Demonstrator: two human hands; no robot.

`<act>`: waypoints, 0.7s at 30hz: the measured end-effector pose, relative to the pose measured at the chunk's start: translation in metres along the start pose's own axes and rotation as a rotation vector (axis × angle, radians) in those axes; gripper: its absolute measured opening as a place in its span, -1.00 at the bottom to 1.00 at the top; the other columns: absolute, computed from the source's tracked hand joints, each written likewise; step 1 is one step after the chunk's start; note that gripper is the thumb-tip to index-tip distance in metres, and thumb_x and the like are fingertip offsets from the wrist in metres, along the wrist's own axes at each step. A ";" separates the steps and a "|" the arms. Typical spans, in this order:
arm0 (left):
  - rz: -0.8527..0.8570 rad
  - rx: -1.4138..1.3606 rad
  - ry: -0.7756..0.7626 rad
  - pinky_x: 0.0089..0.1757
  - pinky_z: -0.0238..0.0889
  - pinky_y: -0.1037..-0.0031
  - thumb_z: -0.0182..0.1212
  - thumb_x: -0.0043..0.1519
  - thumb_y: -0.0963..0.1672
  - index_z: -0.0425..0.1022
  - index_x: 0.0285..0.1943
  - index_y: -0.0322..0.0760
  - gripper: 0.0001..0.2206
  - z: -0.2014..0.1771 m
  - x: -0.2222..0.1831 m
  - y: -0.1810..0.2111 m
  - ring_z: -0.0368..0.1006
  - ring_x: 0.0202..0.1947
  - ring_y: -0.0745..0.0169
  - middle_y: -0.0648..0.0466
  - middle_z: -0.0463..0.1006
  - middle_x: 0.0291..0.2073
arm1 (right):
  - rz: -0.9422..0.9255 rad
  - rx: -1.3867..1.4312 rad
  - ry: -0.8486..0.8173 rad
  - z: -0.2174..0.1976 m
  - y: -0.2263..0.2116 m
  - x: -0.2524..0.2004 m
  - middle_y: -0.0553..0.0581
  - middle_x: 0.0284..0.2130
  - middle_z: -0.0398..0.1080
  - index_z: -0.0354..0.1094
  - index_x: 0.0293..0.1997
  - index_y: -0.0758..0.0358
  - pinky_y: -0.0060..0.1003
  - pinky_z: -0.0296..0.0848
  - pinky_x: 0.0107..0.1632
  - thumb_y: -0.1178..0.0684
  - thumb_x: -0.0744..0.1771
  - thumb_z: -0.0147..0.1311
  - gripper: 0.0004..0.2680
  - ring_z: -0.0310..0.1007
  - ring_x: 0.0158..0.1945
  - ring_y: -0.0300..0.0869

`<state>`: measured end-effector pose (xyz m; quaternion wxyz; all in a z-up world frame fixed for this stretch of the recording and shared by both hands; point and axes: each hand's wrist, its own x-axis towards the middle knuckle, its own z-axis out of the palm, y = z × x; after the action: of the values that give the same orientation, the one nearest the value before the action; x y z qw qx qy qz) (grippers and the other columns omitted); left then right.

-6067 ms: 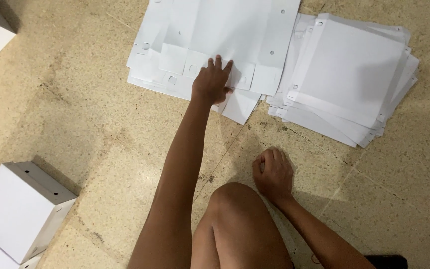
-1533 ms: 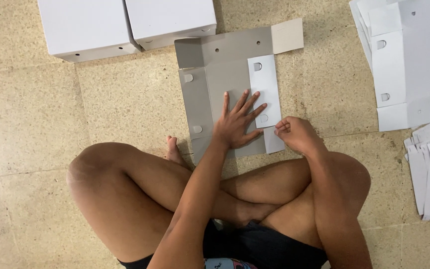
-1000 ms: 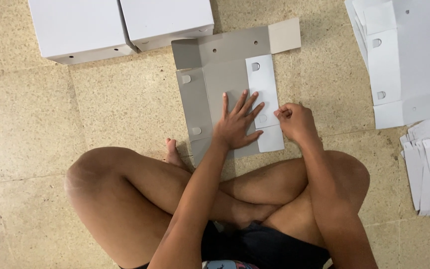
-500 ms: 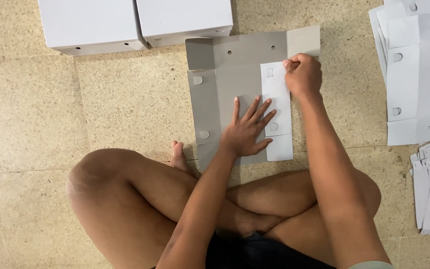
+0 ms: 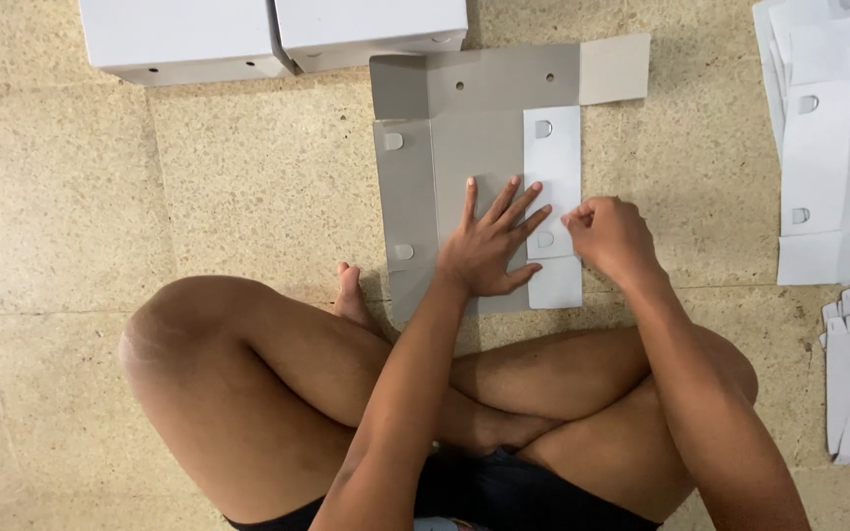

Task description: Assembling cardboard boxes by folding flat sheets and tucking in tabs while sitting on the floor.

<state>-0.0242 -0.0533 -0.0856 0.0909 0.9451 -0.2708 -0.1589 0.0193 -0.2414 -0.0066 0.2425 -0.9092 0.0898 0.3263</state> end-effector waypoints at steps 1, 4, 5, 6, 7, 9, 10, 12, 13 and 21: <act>0.000 -0.004 -0.010 0.34 -0.50 -0.35 -0.16 0.21 0.24 -0.12 0.62 0.22 -0.26 0.001 -0.005 0.003 -0.35 0.58 0.08 0.20 -0.24 0.60 | 0.005 0.002 -0.009 0.000 0.000 -0.017 0.36 -0.21 0.55 0.51 -0.05 0.39 0.17 0.47 -0.05 0.05 0.36 0.05 -0.79 0.53 -0.07 0.30; 0.001 0.010 0.001 0.34 -0.53 -0.35 -0.16 0.22 0.23 -0.15 0.62 0.21 -0.26 -0.001 0.000 0.001 -0.38 0.58 0.07 0.19 -0.25 0.60 | 0.095 -0.016 -0.188 -0.005 0.006 -0.043 0.49 -0.12 0.53 0.49 0.00 0.49 0.23 0.43 0.05 0.09 0.36 -0.03 -0.75 0.49 0.02 0.37; -0.001 0.000 0.001 0.34 -0.54 -0.35 -0.16 0.22 0.23 -0.14 0.62 0.22 -0.26 -0.001 0.001 0.000 -0.38 0.58 0.07 0.19 -0.25 0.60 | 0.096 0.016 -0.231 -0.001 0.014 -0.044 0.47 -0.15 0.54 0.51 -0.02 0.48 0.18 0.45 0.03 0.09 0.34 0.01 -0.75 0.50 0.00 0.33; -0.003 -0.011 -0.003 0.33 -0.55 -0.36 -0.15 0.21 0.23 -0.13 0.62 0.22 -0.26 0.001 0.001 0.000 -0.38 0.58 0.06 0.19 -0.24 0.60 | 0.098 0.050 -0.276 0.004 0.023 -0.046 0.45 -0.18 0.56 0.52 -0.04 0.48 0.13 0.46 0.01 0.10 0.32 0.04 -0.76 0.52 -0.02 0.29; -0.001 -0.011 -0.005 0.33 -0.55 -0.36 -0.15 0.21 0.23 -0.13 0.62 0.22 -0.26 0.000 0.001 0.002 -0.38 0.58 0.06 0.19 -0.24 0.60 | 0.100 0.052 -0.277 0.002 0.024 -0.044 0.45 -0.18 0.56 0.52 -0.04 0.48 0.13 0.46 0.01 0.10 0.32 0.04 -0.76 0.52 -0.02 0.29; -0.006 -0.021 0.001 0.33 -0.52 -0.36 -0.15 0.21 0.23 -0.11 0.62 0.21 -0.26 0.000 -0.001 0.002 -0.36 0.58 0.06 0.19 -0.23 0.60 | 0.117 0.053 -0.323 0.000 0.023 -0.037 0.39 -0.17 0.56 0.53 -0.02 0.42 0.11 0.45 0.03 0.07 0.31 0.06 -0.75 0.53 -0.01 0.19; 0.003 -0.023 -0.005 0.33 -0.52 -0.36 -0.15 0.21 0.23 -0.11 0.62 0.21 -0.26 0.000 -0.002 0.003 -0.36 0.58 0.06 0.19 -0.23 0.60 | 0.126 0.059 -0.323 0.000 0.024 -0.034 0.39 -0.17 0.56 0.53 -0.02 0.42 0.11 0.45 0.03 0.07 0.31 0.06 -0.75 0.53 -0.01 0.19; -0.015 -0.027 0.001 0.34 -0.56 -0.34 -0.14 0.21 0.24 -0.15 0.62 0.23 -0.25 -0.001 0.000 0.003 -0.37 0.58 0.06 0.20 -0.25 0.60 | 0.069 0.037 -0.248 -0.005 0.024 -0.023 0.36 -0.20 0.57 0.52 -0.03 0.42 0.12 0.45 0.01 0.13 0.31 0.07 -0.78 0.53 -0.03 0.20; -0.011 -0.025 0.004 0.34 -0.56 -0.34 -0.14 0.21 0.24 -0.15 0.62 0.23 -0.25 -0.001 0.000 0.003 -0.37 0.58 0.06 0.20 -0.25 0.60 | 0.069 0.039 -0.243 -0.010 0.020 -0.025 0.36 -0.20 0.57 0.52 -0.03 0.42 0.12 0.45 0.01 0.13 0.31 0.07 -0.78 0.53 -0.03 0.20; -0.010 -0.035 0.012 0.34 -0.53 -0.35 -0.13 0.19 0.24 -0.10 0.61 0.24 -0.26 0.001 0.000 0.002 -0.36 0.58 0.08 0.21 -0.22 0.59 | 0.101 -0.055 -0.351 -0.002 0.038 -0.026 0.38 -0.18 0.57 0.56 -0.05 0.39 0.07 0.46 0.04 0.11 0.28 0.09 -0.77 0.53 -0.01 0.20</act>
<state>-0.0258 -0.0549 -0.0857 0.1080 0.9456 -0.2629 -0.1585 -0.0120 -0.2750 -0.0034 0.2129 -0.8389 0.0828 0.4940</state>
